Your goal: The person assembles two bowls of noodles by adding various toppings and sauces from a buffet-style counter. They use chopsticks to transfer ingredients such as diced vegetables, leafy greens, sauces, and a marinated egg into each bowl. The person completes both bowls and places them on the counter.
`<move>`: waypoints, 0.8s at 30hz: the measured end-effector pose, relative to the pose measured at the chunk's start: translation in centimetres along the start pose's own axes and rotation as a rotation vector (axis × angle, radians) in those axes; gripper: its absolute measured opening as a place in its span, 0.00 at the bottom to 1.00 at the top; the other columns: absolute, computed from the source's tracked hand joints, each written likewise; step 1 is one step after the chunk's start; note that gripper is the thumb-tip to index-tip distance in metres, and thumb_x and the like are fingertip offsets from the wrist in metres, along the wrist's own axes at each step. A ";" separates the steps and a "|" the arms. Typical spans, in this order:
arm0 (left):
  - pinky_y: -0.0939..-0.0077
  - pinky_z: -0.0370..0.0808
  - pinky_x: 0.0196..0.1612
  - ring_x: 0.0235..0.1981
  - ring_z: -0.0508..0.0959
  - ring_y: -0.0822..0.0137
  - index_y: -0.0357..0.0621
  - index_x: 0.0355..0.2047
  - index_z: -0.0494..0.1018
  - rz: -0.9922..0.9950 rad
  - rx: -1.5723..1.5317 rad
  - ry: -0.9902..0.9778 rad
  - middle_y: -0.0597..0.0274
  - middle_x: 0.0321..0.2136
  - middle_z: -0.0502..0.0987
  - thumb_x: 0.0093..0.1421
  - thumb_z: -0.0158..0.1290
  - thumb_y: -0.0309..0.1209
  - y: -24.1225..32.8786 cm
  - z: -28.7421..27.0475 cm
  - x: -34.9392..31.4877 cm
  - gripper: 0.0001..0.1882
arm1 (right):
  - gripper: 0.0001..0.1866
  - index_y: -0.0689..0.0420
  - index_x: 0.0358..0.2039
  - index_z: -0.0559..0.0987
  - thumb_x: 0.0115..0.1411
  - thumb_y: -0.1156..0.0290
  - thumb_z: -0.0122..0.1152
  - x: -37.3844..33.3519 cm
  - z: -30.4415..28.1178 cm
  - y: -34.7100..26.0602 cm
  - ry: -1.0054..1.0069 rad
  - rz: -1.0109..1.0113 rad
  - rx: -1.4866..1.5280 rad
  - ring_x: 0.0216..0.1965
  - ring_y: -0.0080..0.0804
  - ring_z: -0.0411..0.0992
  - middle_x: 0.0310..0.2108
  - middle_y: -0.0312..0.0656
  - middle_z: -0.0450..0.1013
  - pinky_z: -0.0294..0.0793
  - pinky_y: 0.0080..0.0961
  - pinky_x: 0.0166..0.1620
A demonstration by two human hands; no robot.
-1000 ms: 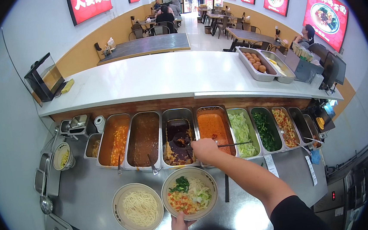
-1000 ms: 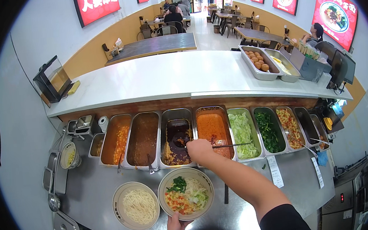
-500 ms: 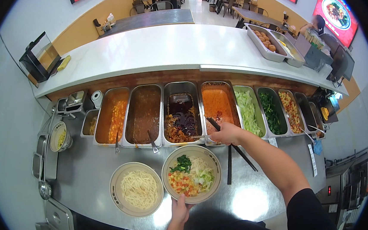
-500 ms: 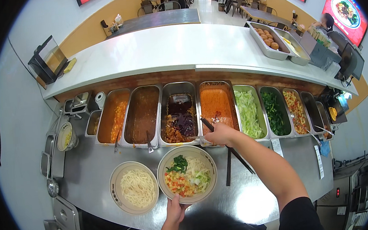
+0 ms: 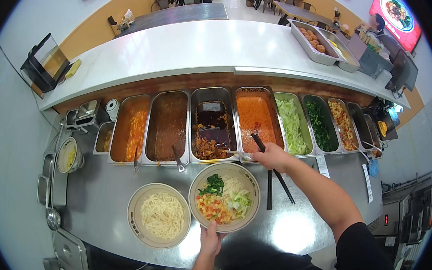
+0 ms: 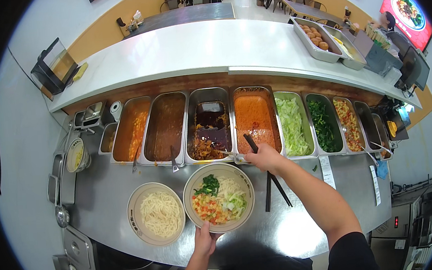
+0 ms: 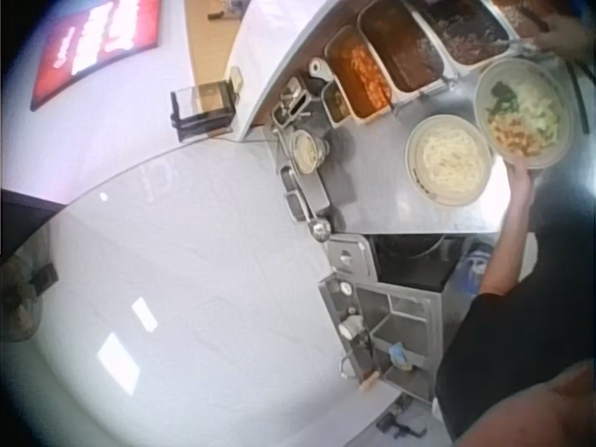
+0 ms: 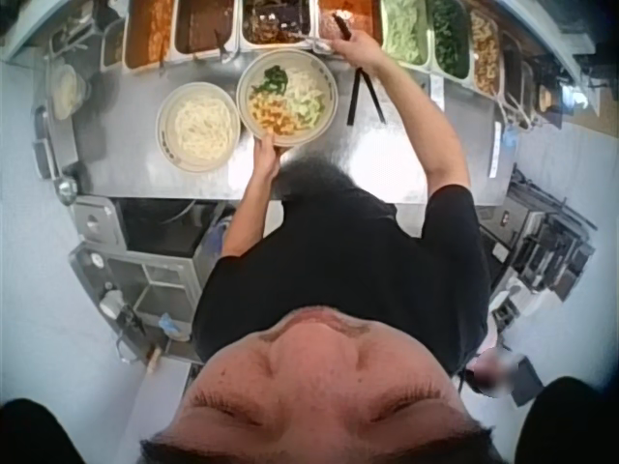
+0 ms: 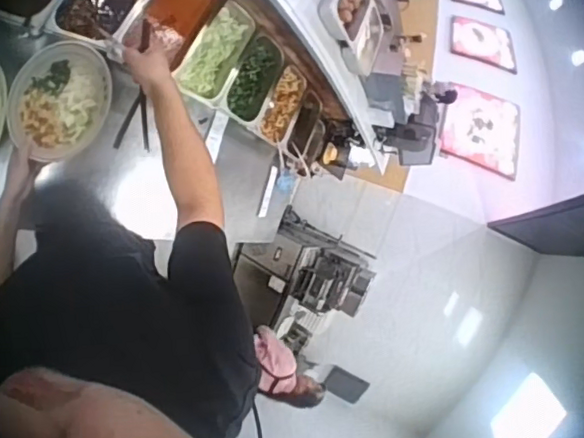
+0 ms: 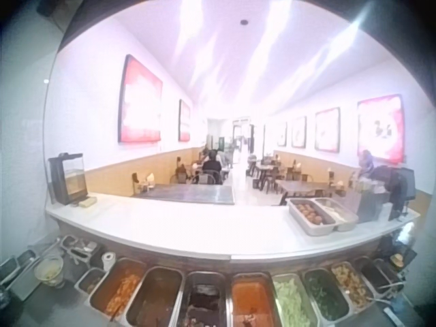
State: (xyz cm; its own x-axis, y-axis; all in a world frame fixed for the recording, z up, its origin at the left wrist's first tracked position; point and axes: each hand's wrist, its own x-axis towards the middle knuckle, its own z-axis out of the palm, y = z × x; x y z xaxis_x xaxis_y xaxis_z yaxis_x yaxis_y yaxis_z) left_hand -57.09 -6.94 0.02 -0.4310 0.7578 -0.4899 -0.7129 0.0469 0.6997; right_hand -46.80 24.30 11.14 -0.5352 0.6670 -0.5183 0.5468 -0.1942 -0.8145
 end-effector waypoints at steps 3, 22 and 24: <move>0.56 0.82 0.46 0.53 0.74 0.52 0.48 0.64 0.49 0.008 -0.005 -0.013 0.48 0.58 0.65 0.70 0.37 0.33 0.1 0.1 -0.1 0.24 | 0.09 0.57 0.23 0.75 0.56 0.66 0.60 0.4 -0.3 0.3 0.019 -0.133 -0.142 0.18 0.26 0.65 0.17 0.35 0.68 0.63 0.27 0.22; 0.61 0.82 0.44 0.51 0.75 0.57 0.50 0.63 0.50 -0.022 -0.077 0.014 0.51 0.56 0.67 0.68 0.41 0.29 -0.5 -0.5 0.1 0.25 | 0.12 0.52 0.19 0.69 0.55 0.68 0.62 0.8 -0.9 -2.1 -0.111 0.082 -0.045 0.13 0.18 0.54 0.13 0.28 0.59 0.47 0.21 0.17; 0.62 0.82 0.43 0.50 0.76 0.57 0.50 0.63 0.50 -0.022 -0.077 0.019 0.51 0.55 0.67 0.68 0.41 0.29 -0.4 -0.4 0.1 0.25 | 0.11 0.52 0.20 0.69 0.57 0.69 0.61 1.1 -1.0 -0.9 -0.130 0.110 0.072 0.13 0.17 0.52 0.13 0.27 0.58 0.45 0.20 0.17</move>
State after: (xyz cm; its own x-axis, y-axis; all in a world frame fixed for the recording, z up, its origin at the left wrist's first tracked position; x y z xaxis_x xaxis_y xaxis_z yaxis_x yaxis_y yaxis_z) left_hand -57.08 -7.16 -0.55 -0.4247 0.7446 -0.5150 -0.7625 0.0125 0.6469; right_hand -47.25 25.93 11.56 -0.5558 0.5414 -0.6309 0.5618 -0.3148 -0.7650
